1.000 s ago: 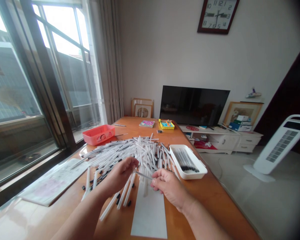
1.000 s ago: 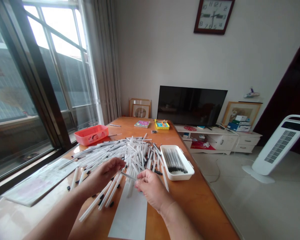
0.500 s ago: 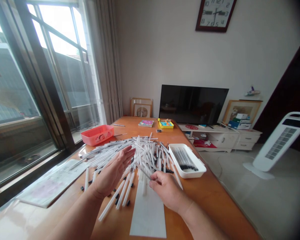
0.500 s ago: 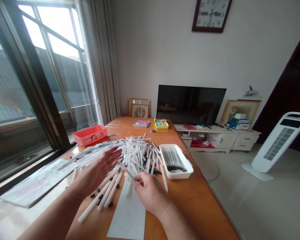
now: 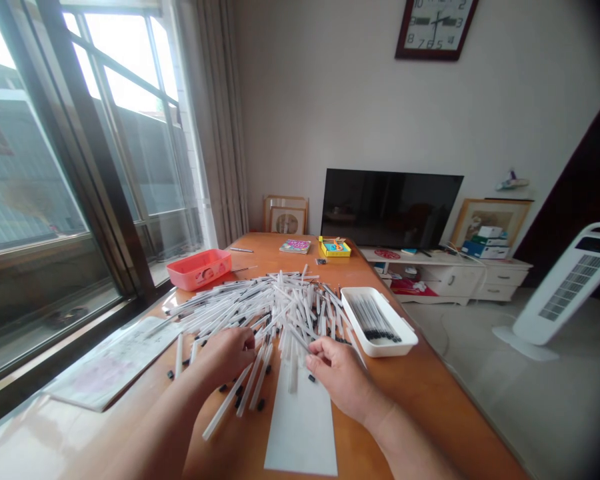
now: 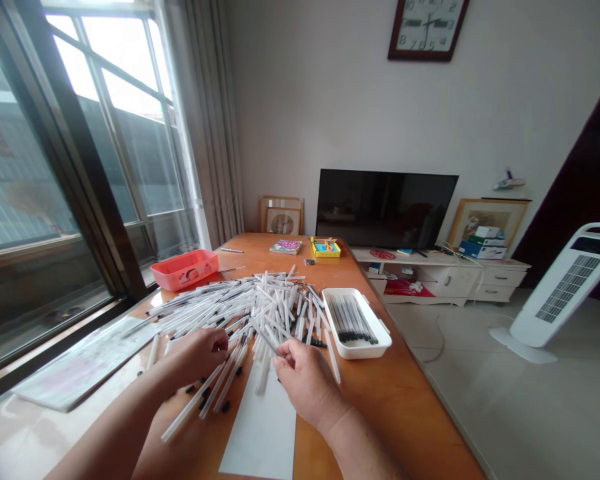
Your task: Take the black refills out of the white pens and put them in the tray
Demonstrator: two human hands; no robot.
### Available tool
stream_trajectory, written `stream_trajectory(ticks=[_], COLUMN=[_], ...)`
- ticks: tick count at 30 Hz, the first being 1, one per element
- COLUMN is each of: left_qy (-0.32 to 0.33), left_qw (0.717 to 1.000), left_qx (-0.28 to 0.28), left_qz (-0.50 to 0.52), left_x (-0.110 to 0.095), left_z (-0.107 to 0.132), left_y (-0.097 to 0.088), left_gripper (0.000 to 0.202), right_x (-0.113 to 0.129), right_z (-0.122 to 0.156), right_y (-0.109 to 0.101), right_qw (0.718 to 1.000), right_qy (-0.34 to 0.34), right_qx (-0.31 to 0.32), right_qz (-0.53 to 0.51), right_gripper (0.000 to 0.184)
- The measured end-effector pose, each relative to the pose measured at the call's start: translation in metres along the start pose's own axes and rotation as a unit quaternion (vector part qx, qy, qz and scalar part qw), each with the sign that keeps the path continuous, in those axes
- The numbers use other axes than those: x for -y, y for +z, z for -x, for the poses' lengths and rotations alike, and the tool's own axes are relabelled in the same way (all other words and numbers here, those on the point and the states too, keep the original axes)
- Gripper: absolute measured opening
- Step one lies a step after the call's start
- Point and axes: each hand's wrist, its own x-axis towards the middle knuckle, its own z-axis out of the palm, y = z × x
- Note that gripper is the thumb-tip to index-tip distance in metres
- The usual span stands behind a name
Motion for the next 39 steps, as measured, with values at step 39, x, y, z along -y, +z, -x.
stream_trajectory(ticks=[39], left_qy=[-0.049], left_qw=[0.753], left_qx=[0.021], left_qz=[0.655], left_x=[-0.024], left_z=[0.001], left_y=[-0.013], left_gripper=[0.027], right_x=[0.008], right_z=[0.005], right_y=[0.0], right_qw=[0.995], right_qy=[-0.023], right_qx=[0.019], right_qz=[0.09], right_gripper=[0.017])
